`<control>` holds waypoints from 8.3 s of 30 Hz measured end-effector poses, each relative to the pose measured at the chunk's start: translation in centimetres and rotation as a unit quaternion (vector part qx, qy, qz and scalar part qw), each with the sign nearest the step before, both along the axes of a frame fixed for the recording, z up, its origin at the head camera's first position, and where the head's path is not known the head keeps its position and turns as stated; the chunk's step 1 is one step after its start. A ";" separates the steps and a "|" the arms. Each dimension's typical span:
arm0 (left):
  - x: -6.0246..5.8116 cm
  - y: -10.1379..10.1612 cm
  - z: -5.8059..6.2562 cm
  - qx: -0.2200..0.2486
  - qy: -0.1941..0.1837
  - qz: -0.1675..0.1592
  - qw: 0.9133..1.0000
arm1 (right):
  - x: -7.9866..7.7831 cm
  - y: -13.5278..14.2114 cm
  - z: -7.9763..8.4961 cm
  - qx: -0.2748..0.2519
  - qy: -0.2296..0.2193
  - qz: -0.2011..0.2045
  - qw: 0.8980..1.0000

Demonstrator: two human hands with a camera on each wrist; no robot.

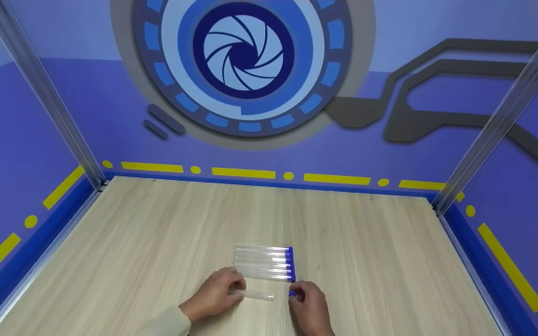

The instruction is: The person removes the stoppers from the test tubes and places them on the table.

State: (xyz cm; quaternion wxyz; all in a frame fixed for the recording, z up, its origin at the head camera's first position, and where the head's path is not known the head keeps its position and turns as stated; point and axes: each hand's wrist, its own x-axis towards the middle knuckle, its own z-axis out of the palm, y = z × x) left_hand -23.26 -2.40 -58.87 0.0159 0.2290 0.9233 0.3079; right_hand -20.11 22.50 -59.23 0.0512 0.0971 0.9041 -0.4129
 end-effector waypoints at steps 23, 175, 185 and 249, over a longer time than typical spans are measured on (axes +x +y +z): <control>0.1 0.1 0.0 -0.003 0.014 -0.008 1.000 | 0.0 0.1 -0.1 0.025 0.000 0.026 0.999; -1.7 2.0 0.8 -0.093 0.137 0.010 0.986 | -2.6 -0.5 0.8 0.017 0.004 0.006 1.000; -1.5 1.5 1.1 -0.075 0.161 0.007 0.984 | -2.3 -0.8 1.4 -0.017 0.017 0.002 1.000; -0.8 2.2 1.5 -0.001 0.117 -0.005 0.993 | -1.3 -1.5 2.3 -0.044 0.052 0.047 0.997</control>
